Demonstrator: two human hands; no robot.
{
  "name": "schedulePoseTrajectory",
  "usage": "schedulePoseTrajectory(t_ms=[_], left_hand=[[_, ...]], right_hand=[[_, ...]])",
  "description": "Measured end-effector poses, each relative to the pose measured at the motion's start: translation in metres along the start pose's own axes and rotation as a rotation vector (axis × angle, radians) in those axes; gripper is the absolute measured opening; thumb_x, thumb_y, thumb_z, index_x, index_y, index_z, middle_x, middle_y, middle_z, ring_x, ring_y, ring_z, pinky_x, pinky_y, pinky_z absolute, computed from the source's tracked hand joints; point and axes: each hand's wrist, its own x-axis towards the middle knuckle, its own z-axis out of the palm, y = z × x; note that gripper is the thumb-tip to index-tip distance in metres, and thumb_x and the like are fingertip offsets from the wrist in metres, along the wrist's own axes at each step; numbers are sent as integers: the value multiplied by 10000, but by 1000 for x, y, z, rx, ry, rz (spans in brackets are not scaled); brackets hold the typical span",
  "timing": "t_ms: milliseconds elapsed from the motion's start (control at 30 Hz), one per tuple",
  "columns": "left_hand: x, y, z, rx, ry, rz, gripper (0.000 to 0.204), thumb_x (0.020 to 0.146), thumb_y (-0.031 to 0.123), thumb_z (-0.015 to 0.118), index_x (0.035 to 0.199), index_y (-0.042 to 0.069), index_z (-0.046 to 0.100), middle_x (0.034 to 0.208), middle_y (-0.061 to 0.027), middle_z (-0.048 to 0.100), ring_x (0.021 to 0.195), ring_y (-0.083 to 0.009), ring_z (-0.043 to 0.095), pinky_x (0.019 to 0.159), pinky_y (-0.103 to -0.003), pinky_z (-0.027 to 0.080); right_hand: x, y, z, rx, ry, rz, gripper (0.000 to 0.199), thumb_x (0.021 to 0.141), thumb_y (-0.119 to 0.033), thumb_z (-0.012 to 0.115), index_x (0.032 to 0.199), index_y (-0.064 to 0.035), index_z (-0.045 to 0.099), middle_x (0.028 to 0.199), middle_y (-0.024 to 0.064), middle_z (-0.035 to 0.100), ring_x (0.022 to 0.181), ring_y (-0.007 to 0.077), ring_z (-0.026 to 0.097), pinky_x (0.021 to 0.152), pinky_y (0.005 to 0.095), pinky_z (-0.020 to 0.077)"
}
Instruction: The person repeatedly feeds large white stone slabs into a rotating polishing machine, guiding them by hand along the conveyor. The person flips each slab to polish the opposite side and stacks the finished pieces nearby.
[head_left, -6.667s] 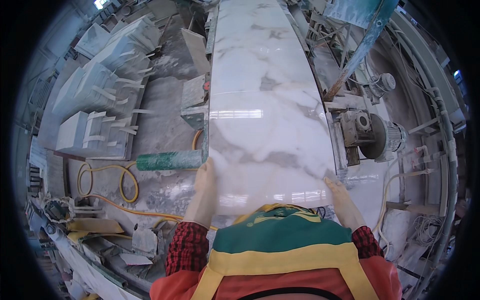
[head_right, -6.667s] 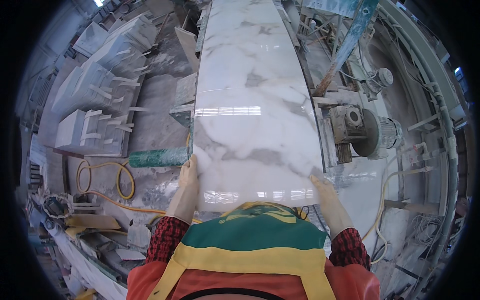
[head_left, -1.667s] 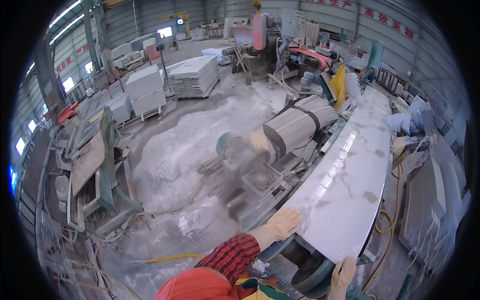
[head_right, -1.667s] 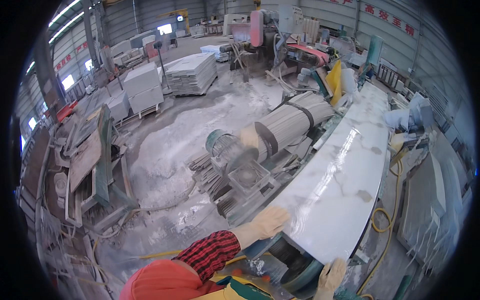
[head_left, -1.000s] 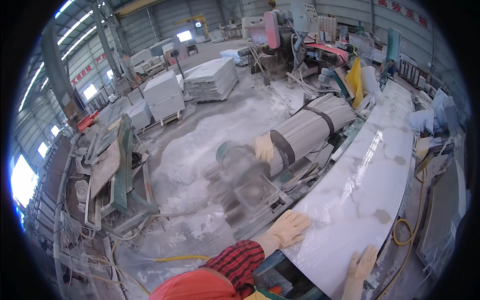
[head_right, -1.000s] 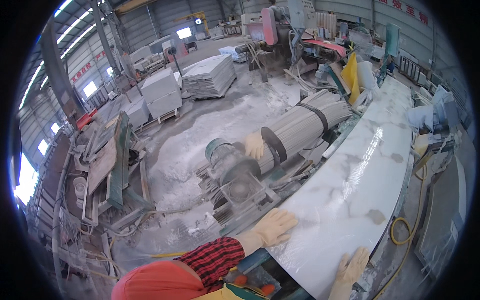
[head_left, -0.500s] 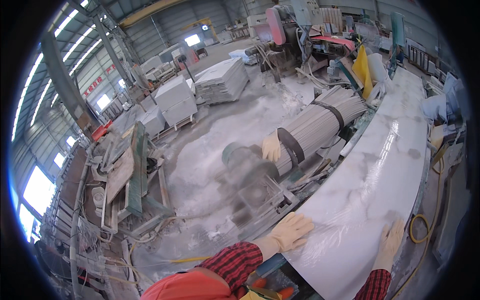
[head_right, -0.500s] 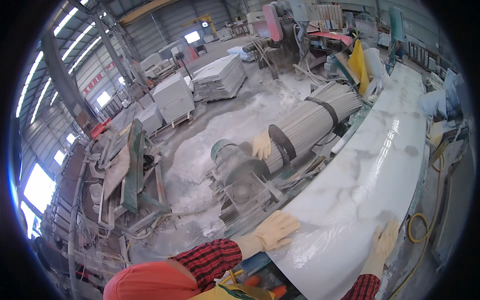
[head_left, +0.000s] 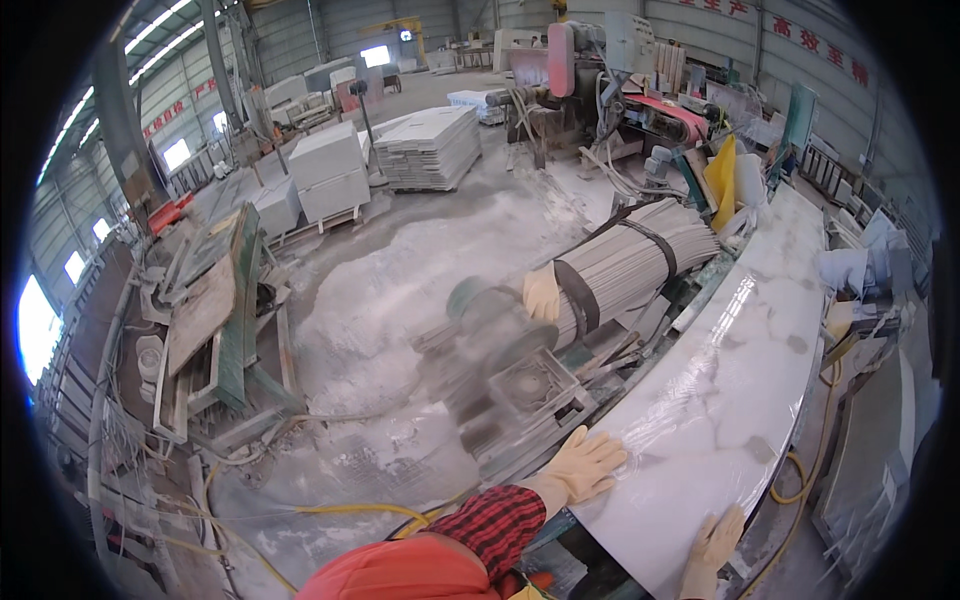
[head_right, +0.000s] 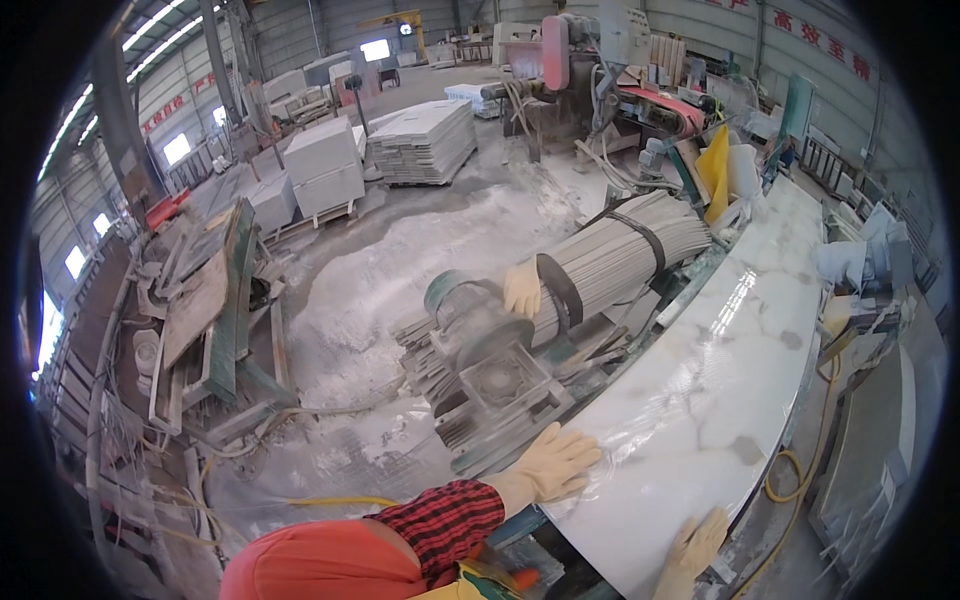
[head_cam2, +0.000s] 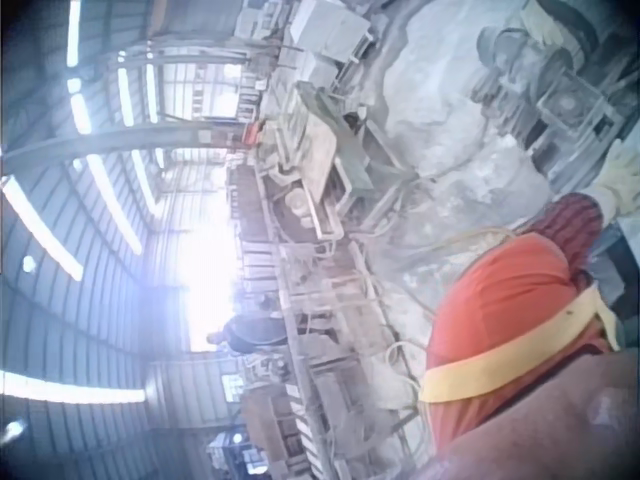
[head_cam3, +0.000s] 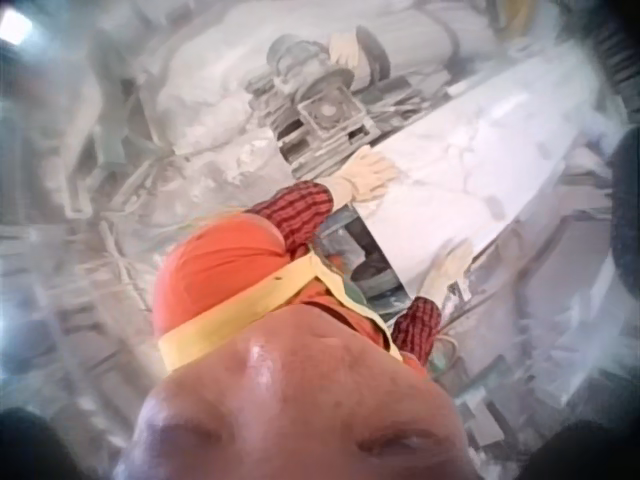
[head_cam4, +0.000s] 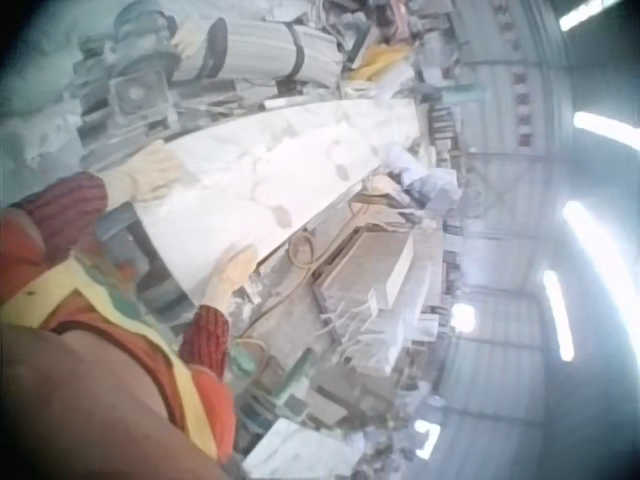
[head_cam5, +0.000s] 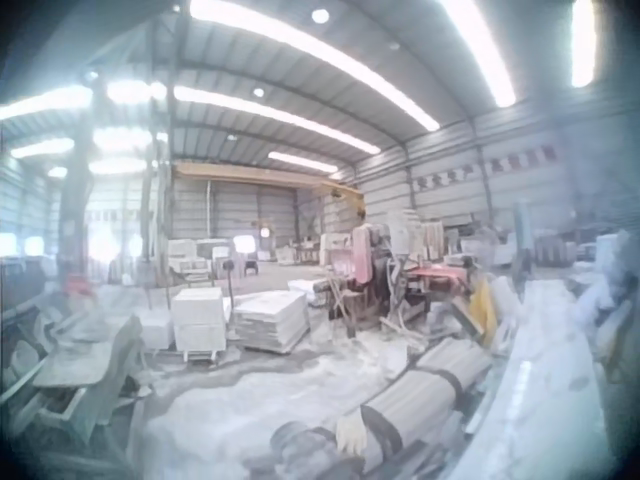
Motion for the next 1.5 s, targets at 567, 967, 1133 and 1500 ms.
schedulePoseTrajectory(t_ms=[567,967,1133,1500], left_hand=[[-18,-4,-4,-62,83,-5,552,960,364,678,1447,137,553,1557,-74,514,1465,-298,418,1209,-588,307],[-23,-7,-2,-111,84,-5,548,933,348,704,1414,124,566,1522,-83,535,1448,-296,431,1186,-557,315],[-28,-8,8,-82,167,18,553,923,337,712,1406,107,570,1508,-91,545,1420,-298,449,1159,-530,326],[-34,-6,1,-89,169,28,546,928,328,707,1407,102,572,1503,-99,550,1418,-299,450,1159,-528,330]], right_hand=[[-118,-32,-22,43,42,76,650,1039,-324,558,1509,115,458,1555,367,452,1449,531,402,1240,542,308],[-174,-79,-89,-71,430,-385,507,1042,-228,677,1417,103,598,1438,331,596,1368,503,548,1160,544,451],[-204,-78,-91,104,86,-94,570,1093,-306,567,1515,71,511,1537,320,511,1484,491,415,1248,551,311],[-242,-55,-83,168,-20,-86,536,1100,-325,520,1517,12,511,1556,310,497,1517,491,361,1274,532,257]])
